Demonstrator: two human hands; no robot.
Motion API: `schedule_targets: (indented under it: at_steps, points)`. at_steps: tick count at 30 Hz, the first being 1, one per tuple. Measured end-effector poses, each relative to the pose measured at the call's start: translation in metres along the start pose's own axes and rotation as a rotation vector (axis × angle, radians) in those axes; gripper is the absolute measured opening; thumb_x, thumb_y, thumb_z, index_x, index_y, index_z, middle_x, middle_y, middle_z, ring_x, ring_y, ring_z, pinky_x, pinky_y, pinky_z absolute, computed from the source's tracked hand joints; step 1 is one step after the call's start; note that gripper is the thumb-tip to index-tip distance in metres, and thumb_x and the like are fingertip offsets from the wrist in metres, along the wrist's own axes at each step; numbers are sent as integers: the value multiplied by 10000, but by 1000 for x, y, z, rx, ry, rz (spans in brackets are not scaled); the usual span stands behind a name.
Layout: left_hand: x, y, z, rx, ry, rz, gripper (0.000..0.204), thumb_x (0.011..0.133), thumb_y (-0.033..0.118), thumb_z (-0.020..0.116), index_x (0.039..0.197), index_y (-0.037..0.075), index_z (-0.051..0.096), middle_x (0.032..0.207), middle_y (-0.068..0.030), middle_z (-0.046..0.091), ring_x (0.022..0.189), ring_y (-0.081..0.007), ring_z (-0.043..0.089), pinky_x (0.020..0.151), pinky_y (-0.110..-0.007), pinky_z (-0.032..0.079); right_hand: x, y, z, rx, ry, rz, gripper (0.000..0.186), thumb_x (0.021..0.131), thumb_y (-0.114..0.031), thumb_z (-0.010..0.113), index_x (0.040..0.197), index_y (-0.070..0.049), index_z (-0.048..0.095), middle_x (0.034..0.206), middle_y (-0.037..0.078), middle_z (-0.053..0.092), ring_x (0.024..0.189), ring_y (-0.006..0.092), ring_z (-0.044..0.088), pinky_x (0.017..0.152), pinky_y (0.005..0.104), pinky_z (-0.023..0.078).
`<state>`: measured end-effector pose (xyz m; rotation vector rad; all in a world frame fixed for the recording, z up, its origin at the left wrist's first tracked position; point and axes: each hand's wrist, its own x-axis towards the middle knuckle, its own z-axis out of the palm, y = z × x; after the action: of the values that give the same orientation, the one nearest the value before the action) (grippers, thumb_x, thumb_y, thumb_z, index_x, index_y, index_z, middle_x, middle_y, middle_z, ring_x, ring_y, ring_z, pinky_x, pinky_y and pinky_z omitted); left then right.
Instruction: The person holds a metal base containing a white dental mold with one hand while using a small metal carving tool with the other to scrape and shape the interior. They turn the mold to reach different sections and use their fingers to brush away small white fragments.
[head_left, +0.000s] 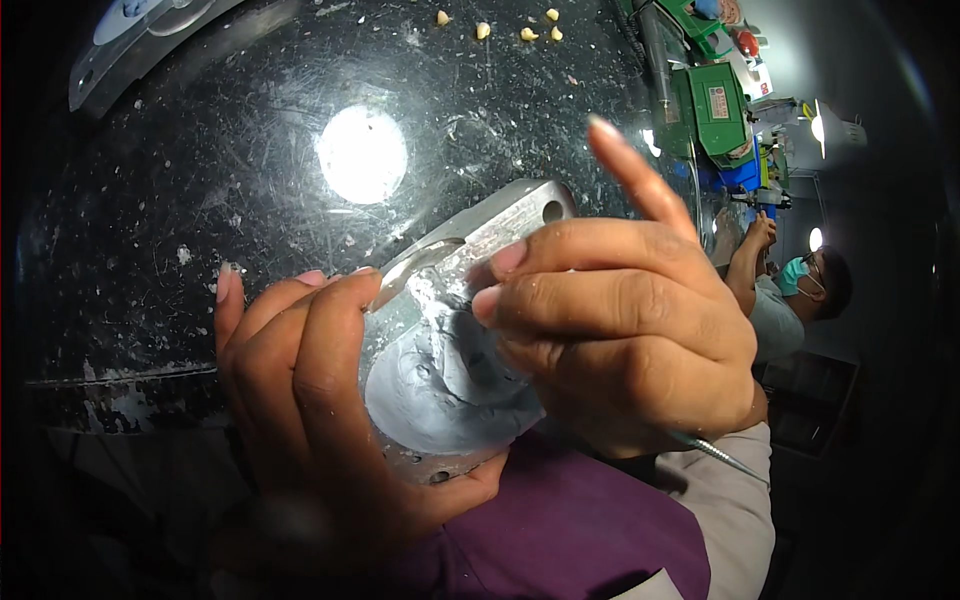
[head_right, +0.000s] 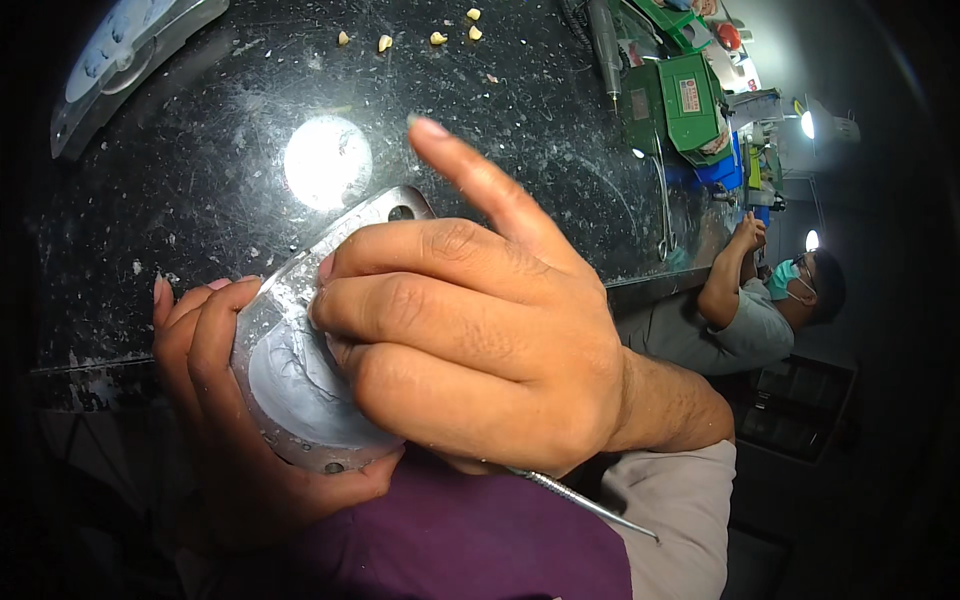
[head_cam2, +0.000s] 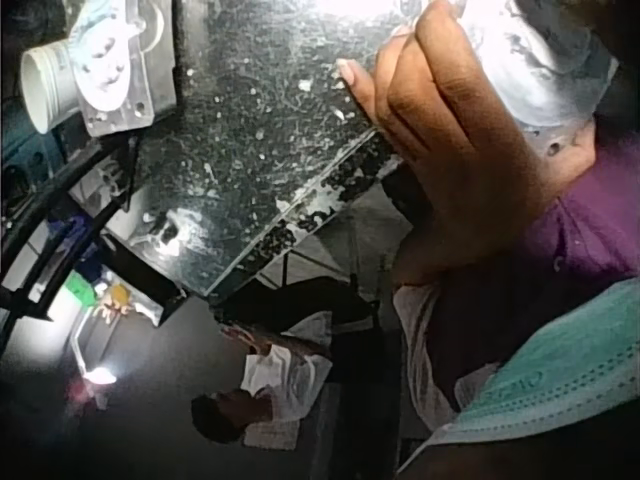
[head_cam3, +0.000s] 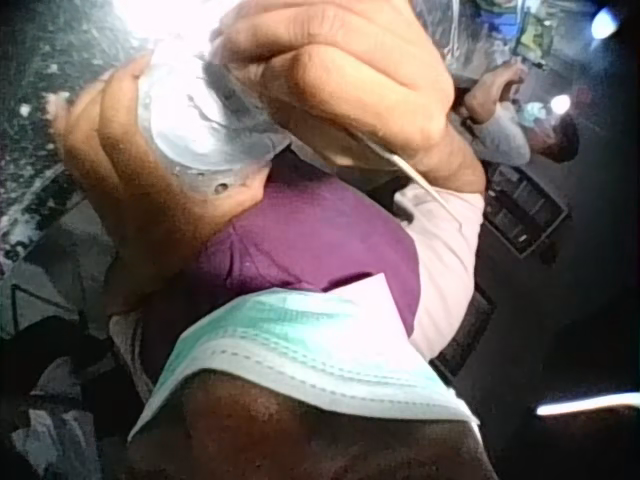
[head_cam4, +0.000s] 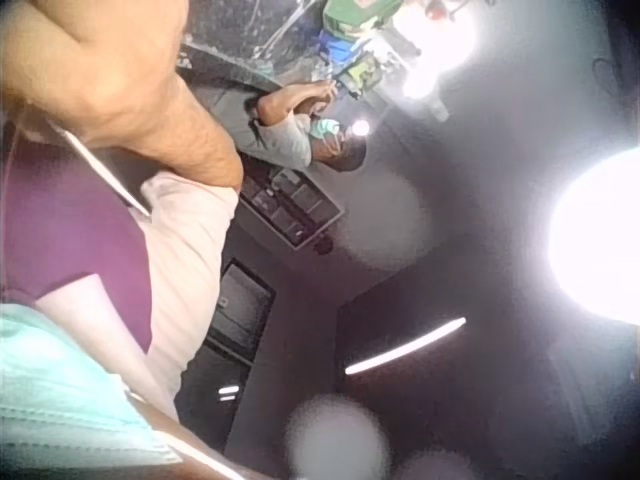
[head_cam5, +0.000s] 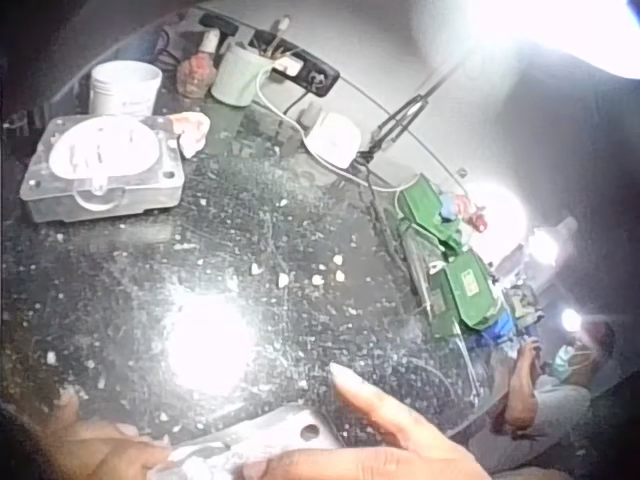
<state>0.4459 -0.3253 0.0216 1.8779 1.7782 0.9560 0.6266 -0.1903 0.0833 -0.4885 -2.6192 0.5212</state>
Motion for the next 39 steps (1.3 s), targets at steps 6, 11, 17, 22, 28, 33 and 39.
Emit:
schedule_targets:
  at_steps: [6, 11, 17, 22, 28, 33, 39]
  points:
    - [-1, 0, -1, 12, -6, -21, 1213, 501, 377, 998, 1474, -3, 383, 1368, -197, 458, 1299, -370, 522, 1232, -682, 299, 9, -6, -1, -53, -6, -5, 255, 772, 18, 842, 687, -114, 642, 860, 33, 791, 883, 186, 786, 1235, 663, 336]
    - [-2, 0, -1, 32, 12, 2, 1229, 497, 399, 995, 1480, 0, 375, 1374, -184, 454, 1293, -367, 522, 1234, -681, 289, -7, 16, -6, 501, -26, 255, 138, 814, -10, 854, 877, -70, 747, 990, 100, 808, 1065, 298, 770, 1282, 665, 229]
    - [1, 1, -1, 22, 56, 27, 1116, 574, 455, 972, 1445, -7, 451, 1274, -169, 493, 1241, -363, 556, 1197, -690, 355, 0, 8, -9, 181, -137, 117, 149, 813, -39, 882, 905, -110, 789, 1007, -6, 806, 1072, 222, 772, 1255, 668, 320]
    - [2, 8, -9, 89, -23, 11, 1229, 508, 433, 1000, 1476, 0, 379, 1375, -194, 460, 1299, -378, 525, 1231, -679, 298, -1, 16, -2, 47, -151, -8, 148, 951, -220, 719, 844, -118, 718, 951, -6, 770, 975, 183, 769, 1224, 653, 354]
    - [10, 11, -6, 111, -51, 21, 1206, 523, 428, 998, 1469, 4, 382, 1368, -192, 471, 1295, -374, 534, 1225, -676, 315, 3, 21, -4, 27, -9, -159, 268, 825, -71, 848, 666, -143, 645, 907, -12, 790, 915, 178, 786, 1204, 752, 324]
    - [7, 15, -11, 140, -45, -3, 1214, 529, 450, 992, 1472, 4, 371, 1368, -179, 468, 1307, -369, 519, 1229, -674, 295, 4, 17, -5, 87, -12, -118, 238, 823, -42, 843, 696, -142, 669, 862, -21, 789, 892, 176, 790, 1247, 724, 268]
    - [7, 8, -6, 114, -37, 9, 1240, 520, 467, 996, 1477, -5, 363, 1364, -184, 468, 1304, -379, 517, 1222, -683, 297, -10, 29, -7, 321, -46, 65, 165, 811, -89, 895, 863, -174, 764, 918, -62, 795, 916, 144, 780, 1275, 676, 278]
